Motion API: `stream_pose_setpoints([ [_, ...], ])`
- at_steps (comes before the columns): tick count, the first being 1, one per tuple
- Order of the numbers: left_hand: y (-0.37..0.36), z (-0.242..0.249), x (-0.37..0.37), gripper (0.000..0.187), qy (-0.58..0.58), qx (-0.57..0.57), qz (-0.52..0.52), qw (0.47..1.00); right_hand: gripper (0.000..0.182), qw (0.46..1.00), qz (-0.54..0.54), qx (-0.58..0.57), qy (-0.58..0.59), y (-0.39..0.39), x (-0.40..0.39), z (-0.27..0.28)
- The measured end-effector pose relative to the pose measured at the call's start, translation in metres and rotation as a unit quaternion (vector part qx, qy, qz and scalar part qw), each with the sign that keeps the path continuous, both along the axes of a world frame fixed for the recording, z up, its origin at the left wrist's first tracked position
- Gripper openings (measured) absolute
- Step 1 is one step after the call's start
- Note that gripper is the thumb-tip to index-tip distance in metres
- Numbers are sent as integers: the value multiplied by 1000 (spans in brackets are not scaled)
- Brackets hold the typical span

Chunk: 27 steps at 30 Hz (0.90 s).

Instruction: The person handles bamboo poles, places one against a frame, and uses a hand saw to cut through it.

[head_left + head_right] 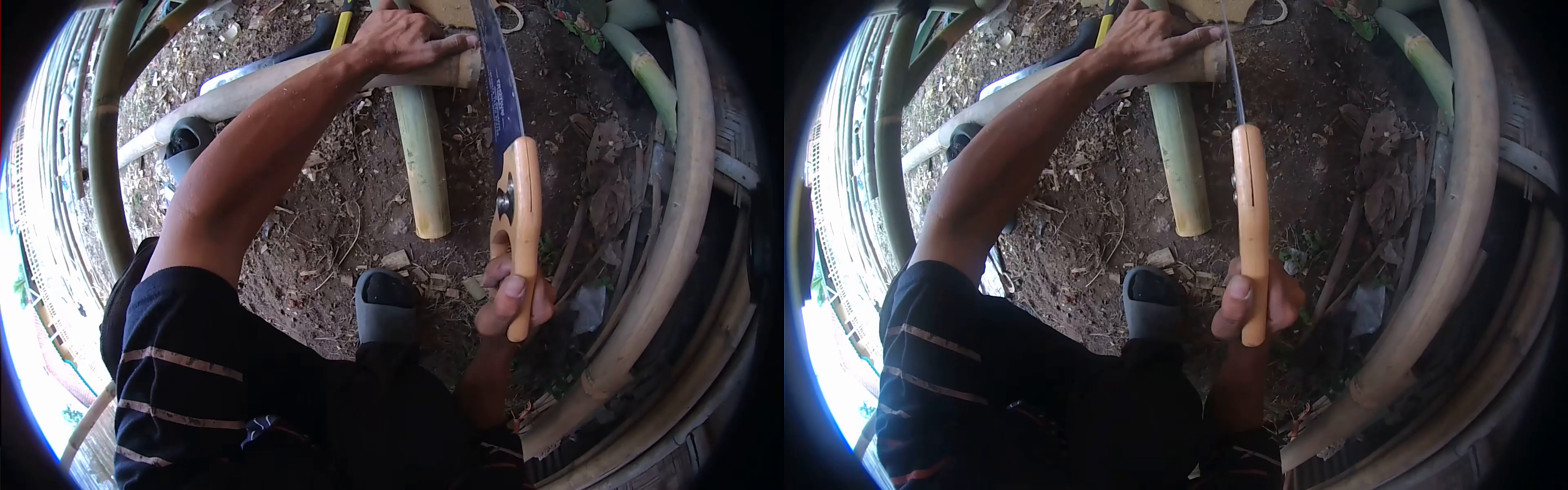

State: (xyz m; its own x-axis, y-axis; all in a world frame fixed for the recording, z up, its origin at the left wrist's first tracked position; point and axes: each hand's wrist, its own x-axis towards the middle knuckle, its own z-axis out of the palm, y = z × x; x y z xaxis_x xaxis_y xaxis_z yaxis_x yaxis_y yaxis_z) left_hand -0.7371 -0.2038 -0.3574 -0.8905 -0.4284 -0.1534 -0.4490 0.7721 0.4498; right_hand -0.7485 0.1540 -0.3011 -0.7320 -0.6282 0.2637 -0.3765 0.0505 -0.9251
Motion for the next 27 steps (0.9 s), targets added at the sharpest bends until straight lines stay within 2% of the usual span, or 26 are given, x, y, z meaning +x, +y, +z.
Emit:
stream_pose_setpoints([
  [1, 5, -3, 3, 92, 31, 22, 5, 999, 35, 1000, -3, 7, -1, 4, 5, 2],
  [2, 4, -3, 1, 96, -69, 0, -23, 997, 35, 1000, -13, 12, -4, 7, 8, 1],
  [3, 5, -9, 3, 96, -63, -3, -25, 998, 35, 1000, -24, 13, -5, 9, 9, -1],
  [5, 13, -25, 20, 93, 71, -149, -108, 980, 36, 1000, -17, 10, 12, 14, 11, -1],
  [6, 16, -20, 20, 90, 37, -103, -120, 987, 37, 999, -8, 10, 29, 17, 11, -1],
  [7, 25, -20, 22, 90, 38, -104, -125, 986, 37, 999, -14, 10, 30, 24, 12, -2],
  [10, 59, -22, 33, 85, 97, -109, -31, 989, 40, 999, -3, -16, 48, 49, 17, -8],
  [11, 67, -22, 31, 85, 98, -111, -35, 988, 38, 999, 11, -13, 48, 58, 17, -9],
  [13, 83, -28, 28, 85, 173, -206, 39, 962, 37, 999, 25, -9, 47, 67, 18, -10],
  [14, 89, -31, 24, 82, 160, -210, 67, 962, 40, 999, 8, -12, 41, 69, 18, -10],
  [18, 99, -37, 22, 73, 181, -245, 96, 948, 44, 998, -19, -11, 51, 83, 26, -21],
  [20, 104, -40, 20, 67, 156, -281, 117, 940, 44, 997, -1, -4, 78, 84, 31, -22],
  [23, 112, -32, 11, 66, 172, -230, 126, 950, 48, 993, -2, 36, 117, 93, 42, -27],
  [25, 118, -34, -2, 67, 188, -207, 122, 952, 52, 989, -66, 56, 122, 94, 44, -31],
  [27, 125, -35, -20, 68, 184, -236, 132, 945, 53, 989, -83, 52, 108, 93, 40, -29],
])
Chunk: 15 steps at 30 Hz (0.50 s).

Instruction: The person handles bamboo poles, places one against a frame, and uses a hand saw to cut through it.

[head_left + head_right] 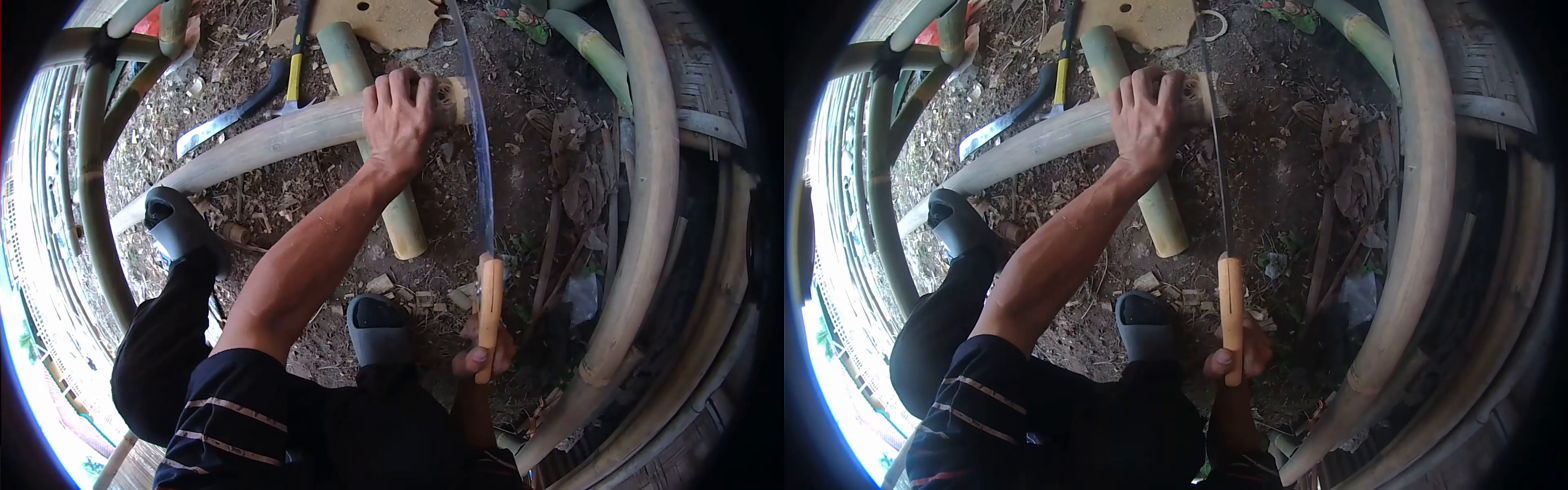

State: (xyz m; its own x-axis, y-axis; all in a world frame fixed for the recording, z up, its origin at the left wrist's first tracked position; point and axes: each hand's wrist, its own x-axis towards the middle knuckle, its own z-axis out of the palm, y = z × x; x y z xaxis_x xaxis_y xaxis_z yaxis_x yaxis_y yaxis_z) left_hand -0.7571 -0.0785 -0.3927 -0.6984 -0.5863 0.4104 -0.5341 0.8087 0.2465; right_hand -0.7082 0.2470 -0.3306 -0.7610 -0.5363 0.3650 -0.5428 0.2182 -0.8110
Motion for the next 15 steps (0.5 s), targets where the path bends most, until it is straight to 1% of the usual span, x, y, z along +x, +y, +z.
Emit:
stream_pose_setpoints([
  [2, 9, -1, -8, 67, 5, 8, 3, 1000, 54, 1000, -15, -7, -21, 4, 1, 2],
  [4, 10, 13, -5, 67, 12, 10, 10, 1000, 59, 999, -43, -8, -26, 12, 1, 1],
  [6, 0, 32, 12, 64, 0, 95, -62, 994, 60, 999, -30, -13, -34, 13, 0, 3],
  [7, -20, 31, 15, 76, -41, 154, -82, 984, 60, 999, -20, -17, -45, 13, 2, 3],
  [8, -29, 29, 14, 76, -43, 153, -81, 984, 60, 999, -20, -17, -47, 12, 4, 2],
  [10, -41, 35, 12, 91, -129, 248, -58, 958, 60, 999, -23, -18, -27, 8, 5, 1],
  [11, -41, 38, 8, 99, -198, 255, -56, 945, 60, 999, -23, -18, -23, 8, 5, 1],
  [14, -42, 34, 8, 96, -164, 227, -69, 957, 60, 999, -20, -5, -35, 9, 5, 7],
  [15, -43, 39, 6, 96, -162, 230, -68, 957, 59, 998, -23, -3, -58, 8, 3, 13],
])
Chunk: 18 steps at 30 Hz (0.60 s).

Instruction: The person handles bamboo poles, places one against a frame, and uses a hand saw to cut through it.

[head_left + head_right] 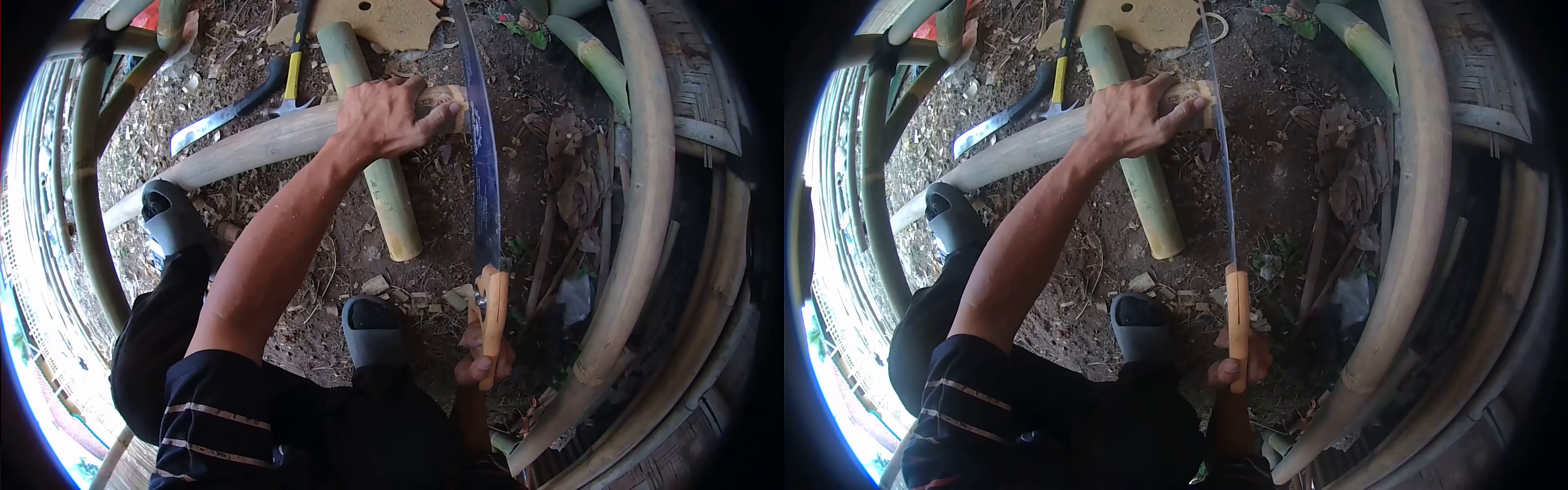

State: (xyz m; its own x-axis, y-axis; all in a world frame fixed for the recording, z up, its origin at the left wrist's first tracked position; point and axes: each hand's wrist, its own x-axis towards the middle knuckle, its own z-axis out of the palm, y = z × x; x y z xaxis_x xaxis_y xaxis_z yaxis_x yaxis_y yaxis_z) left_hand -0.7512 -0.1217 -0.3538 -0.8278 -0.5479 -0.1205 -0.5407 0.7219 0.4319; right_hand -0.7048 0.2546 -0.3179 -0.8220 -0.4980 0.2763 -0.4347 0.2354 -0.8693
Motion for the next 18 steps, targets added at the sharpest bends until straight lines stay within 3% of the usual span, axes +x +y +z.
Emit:
stream_pose_setpoints([
  [2, -4, 11, -6, 97, -68, 41, 7, 997, 58, 1000, -1, 5, -23, 2, -3, 2],
  [5, -16, -2, -8, 108, -57, 42, 2, 997, 49, 997, 11, -63, -51, -1, -9, 6],
  [6, -14, 0, -10, 94, -68, 45, 19, 997, 51, 999, 24, -26, -41, -10, -12, 22],
  [10, -15, 2, -11, 94, -67, 55, 15, 996, 54, 999, 32, 12, 35, -16, -6, 28],
  [13, -17, 1, -10, 95, -49, 48, 20, 997, 55, 996, 47, 66, -29, -6, 2, 50],
  [18, -19, -1, -12, 97, -58, 57, 23, 996, 54, 996, 23, 85, -15, 14, 13, 67],
])
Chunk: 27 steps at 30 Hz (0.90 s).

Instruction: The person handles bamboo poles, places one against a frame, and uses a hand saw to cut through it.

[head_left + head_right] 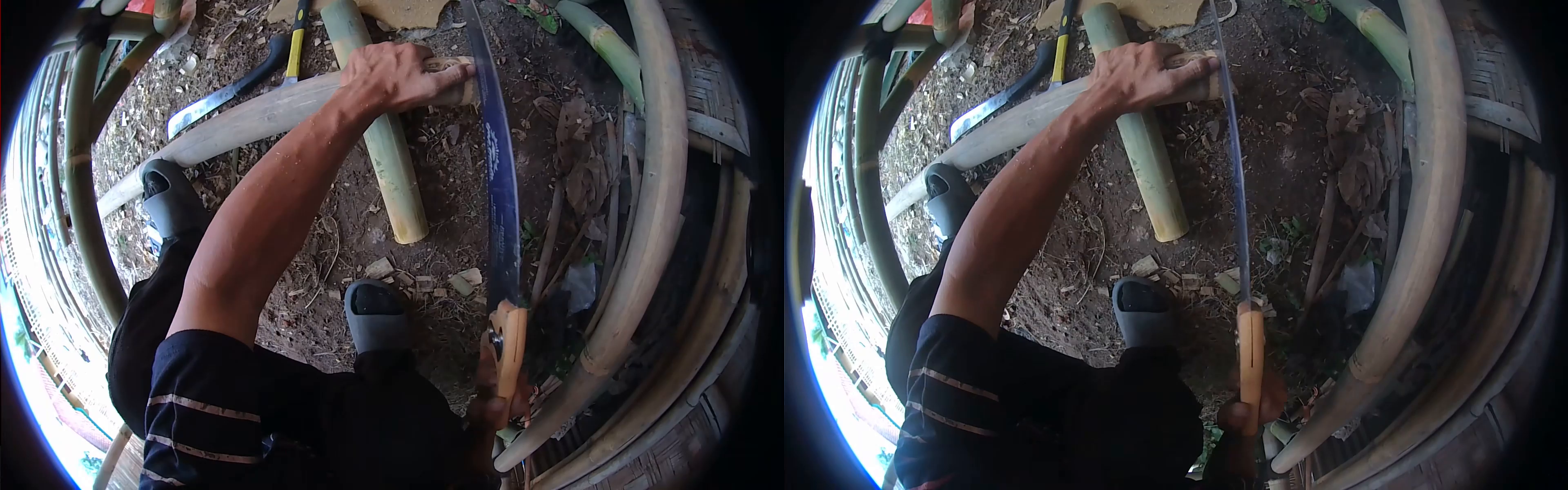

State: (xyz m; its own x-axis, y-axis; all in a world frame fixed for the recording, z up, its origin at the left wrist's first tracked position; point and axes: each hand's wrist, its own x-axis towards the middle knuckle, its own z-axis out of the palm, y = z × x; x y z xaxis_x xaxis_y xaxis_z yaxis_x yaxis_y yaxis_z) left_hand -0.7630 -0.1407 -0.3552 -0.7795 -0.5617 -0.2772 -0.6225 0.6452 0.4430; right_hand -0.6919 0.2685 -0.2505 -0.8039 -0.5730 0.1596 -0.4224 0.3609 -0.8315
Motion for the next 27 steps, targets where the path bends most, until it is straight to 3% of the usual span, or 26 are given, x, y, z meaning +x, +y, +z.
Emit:
stream_pose_setpoints([
  [3, 1, 0, 1, 96, -5, 14, -2, 1000, 49, 999, 25, -16, -12, 5, -10, -1],
  [6, 0, -7, 0, 96, 15, -14, -14, 1000, 48, 999, -7, -44, -8, -37, -38, -34],
  [8, 3, 20, 7, 91, 24, -32, -27, 999, 39, 990, 73, -87, -80, -54, -46, -33],
  [9, 6, 27, 9, 88, 37, -50, -42, 997, 39, 990, 76, -83, -83, -33, -33, -31],
  [10, -4, 13, -1, 84, -45, -9, -26, 999, 37, 996, 22, -62, -61, 4, -10, -30],
  [11, -6, 13, -5, 84, -42, -10, -21, 999, 35, 998, -30, -44, -35, 23, -1, -31],
  [14, -3, 11, 1, 85, -30, -48, -126, 990, 32, 991, 49, -99, -80, 17, -5, -12],
  [16, -1, 4, 1, 75, -16, -53, -83, 995, 33, 996, -63, -33, 54, 10, -16, -52],
  [18, 2, 22, -2, 60, -45, -9, -19, 999, 40, 997, 80, 16, -1, -80, -59, -34],
  [19, 0, 11, 1, 60, -50, -10, -20, 999, 40, 997, 79, 15, -6, -77, -53, -34],
  [21, -9, -9, 1, 78, -29, -119, -171, 978, 36, 998, 20, 26, 55, -73, -47, -39],
  [22, -11, -11, -5, 77, -16, -61, -90, 994, 36, 998, 18, 28, 60, -74, -49, -41],
  [23, -15, -13, -8, 77, -8, -65, -86, 994, 32, 995, 15, 22, 97, -78, -56, -45],
  [25, -15, -13, -1, 97, -57, 37, -81, 994, 26, 988, 4, 15, 156, -81, -57, -54],
  [26, -9, -33, 5, 102, 72, -46, -78, 993, 24, 984, -4, 10, 180, -82, -53, -58],
  [27, -4, -34, 11, 102, 68, -41, -83, 993, 23, 979, -14, 13, 204, -76, -46, -58],
])
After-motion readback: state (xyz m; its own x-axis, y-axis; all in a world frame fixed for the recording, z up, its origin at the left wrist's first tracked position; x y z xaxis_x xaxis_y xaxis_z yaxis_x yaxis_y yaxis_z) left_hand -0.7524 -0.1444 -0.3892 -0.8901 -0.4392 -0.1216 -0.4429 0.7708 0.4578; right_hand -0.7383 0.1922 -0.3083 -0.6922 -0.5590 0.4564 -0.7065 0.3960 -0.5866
